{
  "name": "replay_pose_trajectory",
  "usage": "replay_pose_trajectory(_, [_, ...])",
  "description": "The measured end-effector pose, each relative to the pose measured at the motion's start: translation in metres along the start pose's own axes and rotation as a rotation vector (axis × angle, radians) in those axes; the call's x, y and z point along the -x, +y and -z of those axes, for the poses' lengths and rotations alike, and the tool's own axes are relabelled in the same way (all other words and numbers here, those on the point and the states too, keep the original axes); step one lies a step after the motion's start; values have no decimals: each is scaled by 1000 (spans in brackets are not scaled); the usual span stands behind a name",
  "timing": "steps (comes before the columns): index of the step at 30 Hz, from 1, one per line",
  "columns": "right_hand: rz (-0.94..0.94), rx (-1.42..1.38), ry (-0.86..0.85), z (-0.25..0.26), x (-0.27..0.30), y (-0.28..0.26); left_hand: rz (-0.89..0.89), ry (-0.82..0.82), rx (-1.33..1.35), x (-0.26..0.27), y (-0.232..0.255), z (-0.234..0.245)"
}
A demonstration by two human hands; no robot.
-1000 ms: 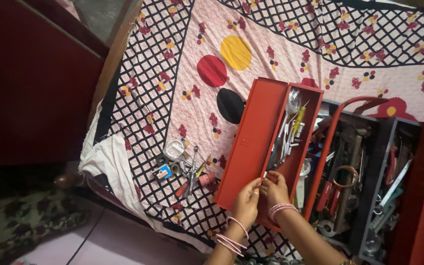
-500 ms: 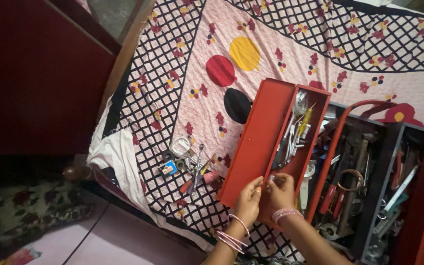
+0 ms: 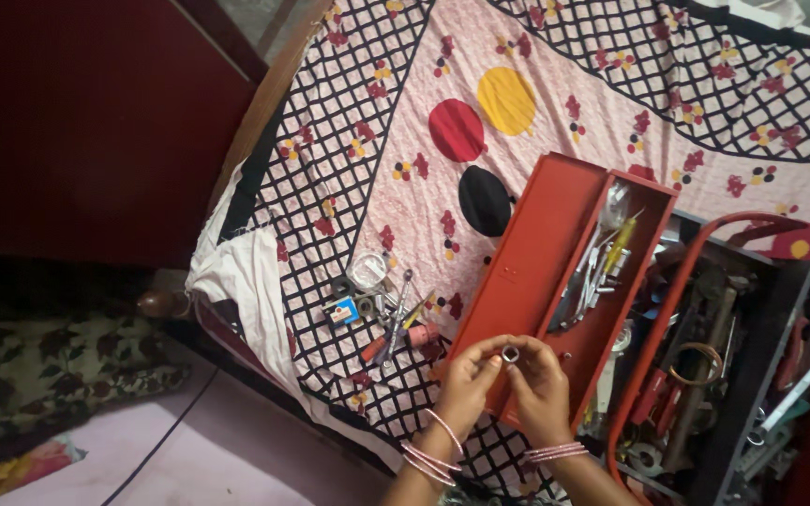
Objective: The person removes various tools from a red toolbox, including wrenches, pliers, screwdrivers, and a tape measure, and places them on the bed. They then rearrange the tools inside the toolbox compartments.
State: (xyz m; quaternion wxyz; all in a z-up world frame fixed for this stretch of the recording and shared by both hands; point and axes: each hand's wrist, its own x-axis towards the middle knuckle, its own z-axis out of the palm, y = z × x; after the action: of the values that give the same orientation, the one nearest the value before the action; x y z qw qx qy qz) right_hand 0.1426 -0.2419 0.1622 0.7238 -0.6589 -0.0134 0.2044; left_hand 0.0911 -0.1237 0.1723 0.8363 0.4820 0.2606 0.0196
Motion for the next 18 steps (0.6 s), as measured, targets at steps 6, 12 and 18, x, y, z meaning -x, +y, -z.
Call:
replay_pose_trajectory(6, [-23, 167, -151, -36, -16, 4, 1, 109, 18, -3, 11, 34])
replay_pose_trajectory(12, [-267, 120, -329, -86, -31, 29, 49, 371, -57, -16, -23, 93])
replay_pose_trajectory(18, [-302, 215, -603, -124, -49, 101, 133, 605, -357, -36, -65, 159])
